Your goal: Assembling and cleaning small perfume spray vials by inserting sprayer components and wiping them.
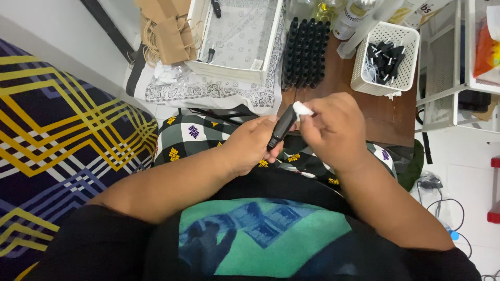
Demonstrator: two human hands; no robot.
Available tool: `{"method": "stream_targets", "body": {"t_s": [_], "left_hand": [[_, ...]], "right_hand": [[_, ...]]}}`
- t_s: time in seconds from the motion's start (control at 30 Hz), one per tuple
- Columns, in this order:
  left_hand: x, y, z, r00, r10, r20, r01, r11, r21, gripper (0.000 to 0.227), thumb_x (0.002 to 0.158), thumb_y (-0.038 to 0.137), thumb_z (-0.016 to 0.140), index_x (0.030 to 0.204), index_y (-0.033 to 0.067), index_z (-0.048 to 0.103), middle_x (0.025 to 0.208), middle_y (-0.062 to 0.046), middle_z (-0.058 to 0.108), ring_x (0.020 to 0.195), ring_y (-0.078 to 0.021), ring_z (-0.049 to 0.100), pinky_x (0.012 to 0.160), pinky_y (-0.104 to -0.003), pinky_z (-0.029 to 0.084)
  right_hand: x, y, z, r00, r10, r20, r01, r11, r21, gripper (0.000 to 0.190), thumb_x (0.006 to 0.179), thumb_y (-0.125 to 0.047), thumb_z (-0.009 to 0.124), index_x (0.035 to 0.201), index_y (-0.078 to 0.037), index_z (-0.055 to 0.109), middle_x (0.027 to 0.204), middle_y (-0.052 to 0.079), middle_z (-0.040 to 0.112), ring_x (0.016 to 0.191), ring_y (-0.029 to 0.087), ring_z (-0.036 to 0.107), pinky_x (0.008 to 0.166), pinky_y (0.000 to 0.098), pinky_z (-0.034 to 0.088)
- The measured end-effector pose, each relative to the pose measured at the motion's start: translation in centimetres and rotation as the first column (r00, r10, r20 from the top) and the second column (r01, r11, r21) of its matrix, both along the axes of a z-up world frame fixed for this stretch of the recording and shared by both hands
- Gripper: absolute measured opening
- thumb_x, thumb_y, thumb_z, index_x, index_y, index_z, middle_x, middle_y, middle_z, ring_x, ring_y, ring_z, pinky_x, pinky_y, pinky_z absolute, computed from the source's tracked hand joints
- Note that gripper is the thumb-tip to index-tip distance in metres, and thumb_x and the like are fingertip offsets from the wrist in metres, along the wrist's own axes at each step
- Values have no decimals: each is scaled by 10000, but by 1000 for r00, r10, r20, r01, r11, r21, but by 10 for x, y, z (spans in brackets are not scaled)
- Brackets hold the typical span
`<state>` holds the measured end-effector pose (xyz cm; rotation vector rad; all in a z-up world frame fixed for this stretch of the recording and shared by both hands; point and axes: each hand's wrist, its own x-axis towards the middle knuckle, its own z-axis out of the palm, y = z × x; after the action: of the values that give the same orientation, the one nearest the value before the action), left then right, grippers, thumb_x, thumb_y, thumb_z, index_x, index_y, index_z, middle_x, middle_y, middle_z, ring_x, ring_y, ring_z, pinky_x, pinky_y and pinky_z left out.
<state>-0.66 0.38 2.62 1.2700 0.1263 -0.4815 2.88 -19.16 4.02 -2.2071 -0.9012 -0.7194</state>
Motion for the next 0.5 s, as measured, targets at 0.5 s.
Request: {"method": "stream_targets", "body": {"t_s": [0.5], "left_hand": [[2,0,-11,1000,-19,4,19,999,-47,365,1084,243,332,1298,32,539,580,-182,623,418,-181,576,426,-249,555]], "right_hand": [[-22,13,4,992,124,-24,-125,992,-24,118,924,-194,710,990,-100,736,923,85,731,850,358,687,798,468,538]]}}
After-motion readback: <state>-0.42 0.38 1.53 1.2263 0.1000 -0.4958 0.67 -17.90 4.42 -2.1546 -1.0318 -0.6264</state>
